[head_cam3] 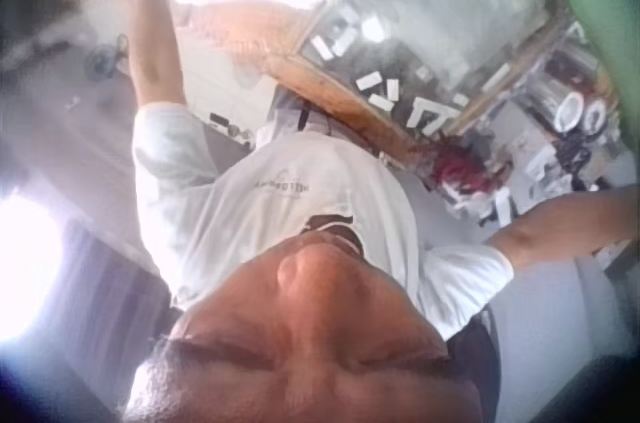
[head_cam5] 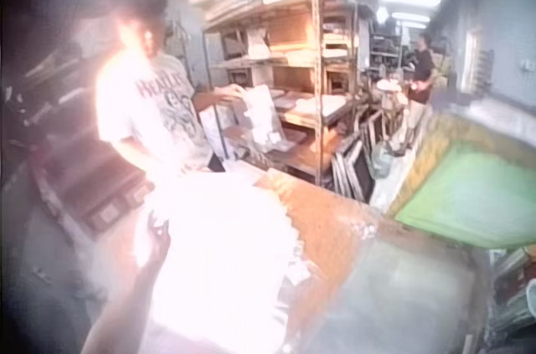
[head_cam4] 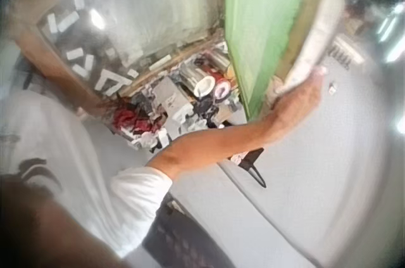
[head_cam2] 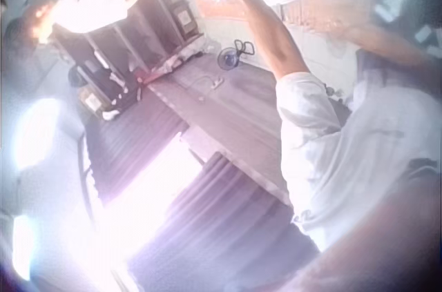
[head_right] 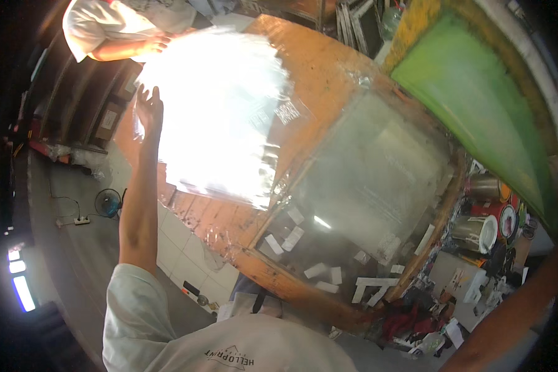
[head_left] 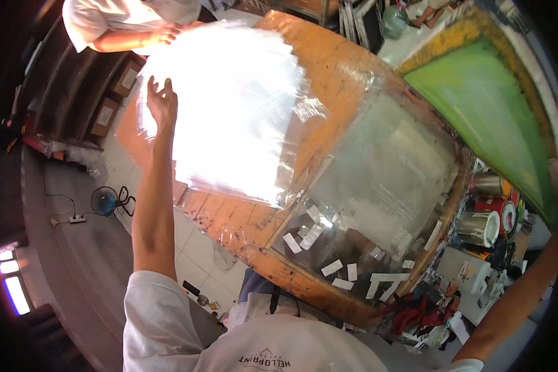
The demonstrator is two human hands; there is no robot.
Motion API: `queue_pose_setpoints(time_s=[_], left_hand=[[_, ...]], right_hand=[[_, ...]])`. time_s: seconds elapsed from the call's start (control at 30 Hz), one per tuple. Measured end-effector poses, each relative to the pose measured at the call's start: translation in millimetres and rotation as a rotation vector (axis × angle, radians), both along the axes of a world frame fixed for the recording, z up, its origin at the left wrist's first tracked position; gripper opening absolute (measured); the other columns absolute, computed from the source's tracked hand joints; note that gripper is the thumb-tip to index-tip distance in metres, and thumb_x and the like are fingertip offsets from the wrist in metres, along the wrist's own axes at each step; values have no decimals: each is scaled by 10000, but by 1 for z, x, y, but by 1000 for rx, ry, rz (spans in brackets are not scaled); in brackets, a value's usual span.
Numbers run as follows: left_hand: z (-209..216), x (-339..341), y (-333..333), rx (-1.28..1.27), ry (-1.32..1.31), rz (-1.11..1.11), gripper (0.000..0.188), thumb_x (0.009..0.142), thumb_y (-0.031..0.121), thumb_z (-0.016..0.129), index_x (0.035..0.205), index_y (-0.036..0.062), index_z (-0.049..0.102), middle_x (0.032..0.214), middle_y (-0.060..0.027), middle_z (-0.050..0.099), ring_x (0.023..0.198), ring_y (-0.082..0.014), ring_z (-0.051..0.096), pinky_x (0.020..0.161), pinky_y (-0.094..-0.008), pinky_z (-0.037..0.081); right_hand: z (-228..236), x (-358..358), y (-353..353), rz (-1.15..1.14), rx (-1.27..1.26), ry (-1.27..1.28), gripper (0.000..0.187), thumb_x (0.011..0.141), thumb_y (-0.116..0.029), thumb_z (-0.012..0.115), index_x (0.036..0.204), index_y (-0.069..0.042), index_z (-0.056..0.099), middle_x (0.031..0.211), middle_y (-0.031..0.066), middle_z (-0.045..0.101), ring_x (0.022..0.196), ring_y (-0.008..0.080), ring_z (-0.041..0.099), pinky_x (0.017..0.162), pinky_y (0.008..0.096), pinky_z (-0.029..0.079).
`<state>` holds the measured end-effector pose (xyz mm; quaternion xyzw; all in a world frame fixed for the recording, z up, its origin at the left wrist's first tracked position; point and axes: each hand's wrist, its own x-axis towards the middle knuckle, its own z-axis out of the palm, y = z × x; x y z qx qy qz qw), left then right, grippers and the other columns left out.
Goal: The person performs screen printing on plastic packaging bags by placing a bag on the base, lowering the screen, and using a squeegee to apply ink, then lifting the screen to reveal the printed design.
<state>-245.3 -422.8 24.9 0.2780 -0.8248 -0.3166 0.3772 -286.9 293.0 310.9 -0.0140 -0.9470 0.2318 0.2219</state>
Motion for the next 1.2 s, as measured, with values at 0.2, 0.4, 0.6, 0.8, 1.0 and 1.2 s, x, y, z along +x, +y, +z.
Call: queue_pose_setpoints(time_s=[0.2,0.4,0.6,0.8,1.0,1.2], left_hand=[[-46,110,130,-338,-389,-399,522,1024,163,527,1485,-45,401,1503,-279,452,1469,-414,339,1204,-527,291],[-93,158,342,-361,-600,-722,589,1035,332,516,1550,69,403,1667,-286,128,1556,-476,-17,1146,-775,-42],[-85,145,446,-427,-555,-828,629,975,388,605,1532,136,453,1673,-252,143,1557,-471,18,1127,-798,9],[-89,134,474,-474,-479,-1083,616,972,365,603,1514,101,480,1664,-272,167,1550,-490,44,1125,-797,-10],[-66,98,491,-641,-428,-1421,597,917,358,655,1481,197,544,1679,-222,159,1563,-452,43,1130,-800,47],[-52,83,514,-762,-430,-1648,623,914,352,645,1502,192,518,1689,-215,113,1563,-463,-10,1131,-802,33]], right_hand=[[35,-11,-17,23,48,-109,580,1009,-477,604,1337,0,634,1302,125,635,1146,193,599,1011,317,443],[29,-9,-33,148,116,-81,669,983,-588,568,1245,14,693,1134,156,722,1042,236,653,989,346,458],[28,18,-49,114,280,27,727,973,-660,490,1224,-14,710,1183,208,710,1131,326,658,1003,435,460],[71,49,-94,23,239,-331,589,1069,-465,403,972,27,712,899,177,714,881,284,682,889,481,537],[54,65,-69,178,192,-193,568,1054,-402,425,941,76,711,907,243,704,893,313,689,905,482,544],[64,66,-55,205,178,-213,524,1050,-348,435,1051,100,708,1001,292,716,919,360,721,897,484,570]])
